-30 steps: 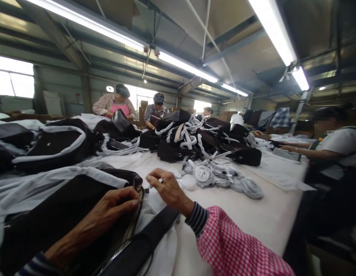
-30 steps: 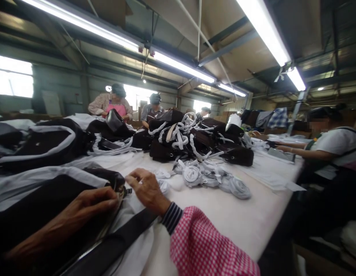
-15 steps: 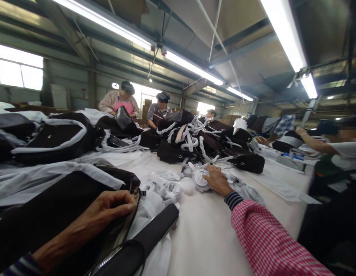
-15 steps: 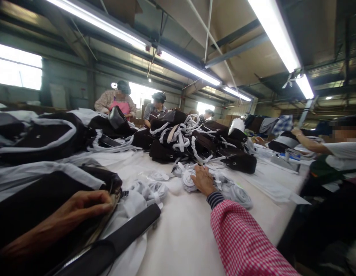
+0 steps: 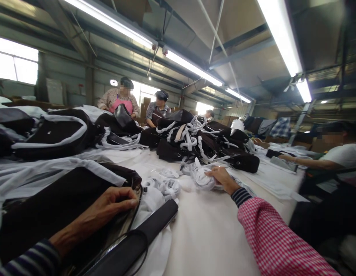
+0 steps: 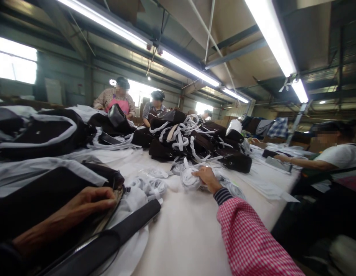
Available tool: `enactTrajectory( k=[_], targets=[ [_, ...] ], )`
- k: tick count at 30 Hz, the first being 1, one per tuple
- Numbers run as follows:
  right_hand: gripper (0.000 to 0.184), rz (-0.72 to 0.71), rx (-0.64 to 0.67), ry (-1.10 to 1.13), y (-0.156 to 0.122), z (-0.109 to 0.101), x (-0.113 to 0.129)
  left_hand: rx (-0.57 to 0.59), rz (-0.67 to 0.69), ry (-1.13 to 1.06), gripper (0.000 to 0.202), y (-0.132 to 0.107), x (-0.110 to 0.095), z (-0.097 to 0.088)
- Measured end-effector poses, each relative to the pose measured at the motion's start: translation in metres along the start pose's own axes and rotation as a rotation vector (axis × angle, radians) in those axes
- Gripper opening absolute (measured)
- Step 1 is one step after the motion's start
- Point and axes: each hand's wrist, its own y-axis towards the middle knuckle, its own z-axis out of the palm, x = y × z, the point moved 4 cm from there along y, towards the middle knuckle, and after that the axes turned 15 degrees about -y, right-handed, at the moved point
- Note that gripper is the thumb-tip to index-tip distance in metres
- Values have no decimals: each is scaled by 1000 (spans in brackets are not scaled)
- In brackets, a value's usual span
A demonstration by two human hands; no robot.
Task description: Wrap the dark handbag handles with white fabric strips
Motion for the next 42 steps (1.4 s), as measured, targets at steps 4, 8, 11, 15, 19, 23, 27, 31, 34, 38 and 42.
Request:
enactTrajectory(
  k=[4,8,11,15,19,23,27,31,34,38,42],
  targets=[
    [32,69,127,140,-68,-14,-3,9,-3,-25,50,2,2,0],
    [30,-76,465,37,-139,0,-4,28,4,-27,48,2,4,-1],
    [33,-178,445,-66,-161,11,-1,32,21,-21,47,0,4,-1],
    [36,-127,450,-64,-156,29,6,15,18,-23,46,-1,1,0],
    [56,-185,335,-273,-133,50,16,24,10,-33,46,0,1,2],
    [41,-155,203,-409,-110,72,18,40,36,-3,45,0,-1,3],
    [28,-63,132,-411,-103,81,14,36,52,-3,43,-2,-6,5],
    [22,-73,143,-278,-115,77,20,5,68,-37,40,-4,-12,8],
    [18,-171,139,-103,-132,71,43,-25,111,-81,38,-5,-17,8],
    [26,-372,248,73,-147,77,97,-75,153,-148,35,-4,-20,4],
    [24,-585,276,19,-151,97,145,-176,156,-234,37,-3,-17,-1]
  ],
)
